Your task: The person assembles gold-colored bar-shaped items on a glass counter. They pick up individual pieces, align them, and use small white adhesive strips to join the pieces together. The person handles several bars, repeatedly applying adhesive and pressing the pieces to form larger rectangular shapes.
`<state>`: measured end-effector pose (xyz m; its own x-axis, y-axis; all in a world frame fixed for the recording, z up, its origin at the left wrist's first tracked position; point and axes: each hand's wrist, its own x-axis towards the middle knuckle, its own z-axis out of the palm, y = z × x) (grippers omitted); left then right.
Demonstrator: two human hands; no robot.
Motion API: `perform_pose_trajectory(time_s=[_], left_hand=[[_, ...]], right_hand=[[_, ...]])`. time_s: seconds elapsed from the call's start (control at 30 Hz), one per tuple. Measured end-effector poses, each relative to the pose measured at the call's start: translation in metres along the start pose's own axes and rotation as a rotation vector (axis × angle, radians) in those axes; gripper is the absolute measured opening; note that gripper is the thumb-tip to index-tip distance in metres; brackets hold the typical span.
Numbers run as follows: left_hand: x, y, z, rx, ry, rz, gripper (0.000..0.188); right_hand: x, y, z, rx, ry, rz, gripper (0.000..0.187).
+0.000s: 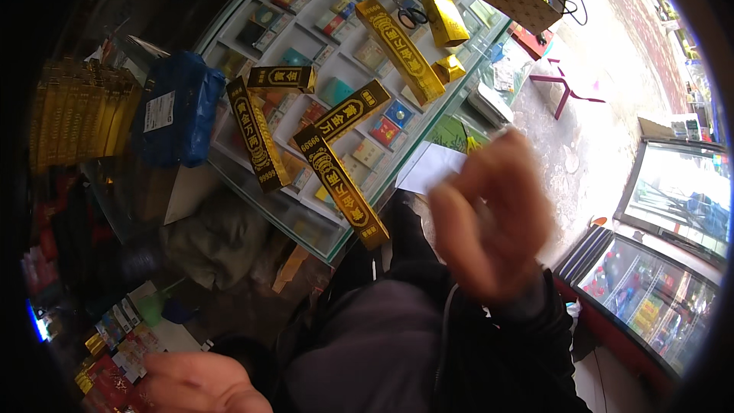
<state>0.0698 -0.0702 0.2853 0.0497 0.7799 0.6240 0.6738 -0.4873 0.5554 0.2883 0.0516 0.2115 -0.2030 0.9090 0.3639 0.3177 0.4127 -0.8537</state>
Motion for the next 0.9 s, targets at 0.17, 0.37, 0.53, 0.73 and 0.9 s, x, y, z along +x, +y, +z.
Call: perform_pose_trajectory(time_s=[0.17, 0.37, 0.53, 0.73, 0.9], left_hand=[[0.001, -0.053, 0.030, -0.079, -0.222, -0.171, 0.008], [-0.018, -0.100, 0.060, 0.039, -0.450, -0.412, 0.006], [-0.011, -0.112, 0.066, 0.128, -0.485, -0.331, 0.010], [-0.010, -0.121, 0.069, 0.125, -0.600, -0.309, 0.010], [-0.013, -0.151, 0.084, 0.019, -0.532, -0.529, 0.018]], right_hand=[[-0.011, 0.147, 0.068, -0.614, -0.123, -0.089, 0.036], [-0.012, 0.167, 0.083, -0.781, -0.240, -0.055, 0.047], [-0.011, 0.079, 0.058, -0.049, -0.314, 0.048, 0.033], [-0.011, 0.053, 0.075, -0.086, -0.352, 0.040, 0.019], [-0.033, 0.068, 0.098, 0.107, -0.331, 0.453, 0.010]])
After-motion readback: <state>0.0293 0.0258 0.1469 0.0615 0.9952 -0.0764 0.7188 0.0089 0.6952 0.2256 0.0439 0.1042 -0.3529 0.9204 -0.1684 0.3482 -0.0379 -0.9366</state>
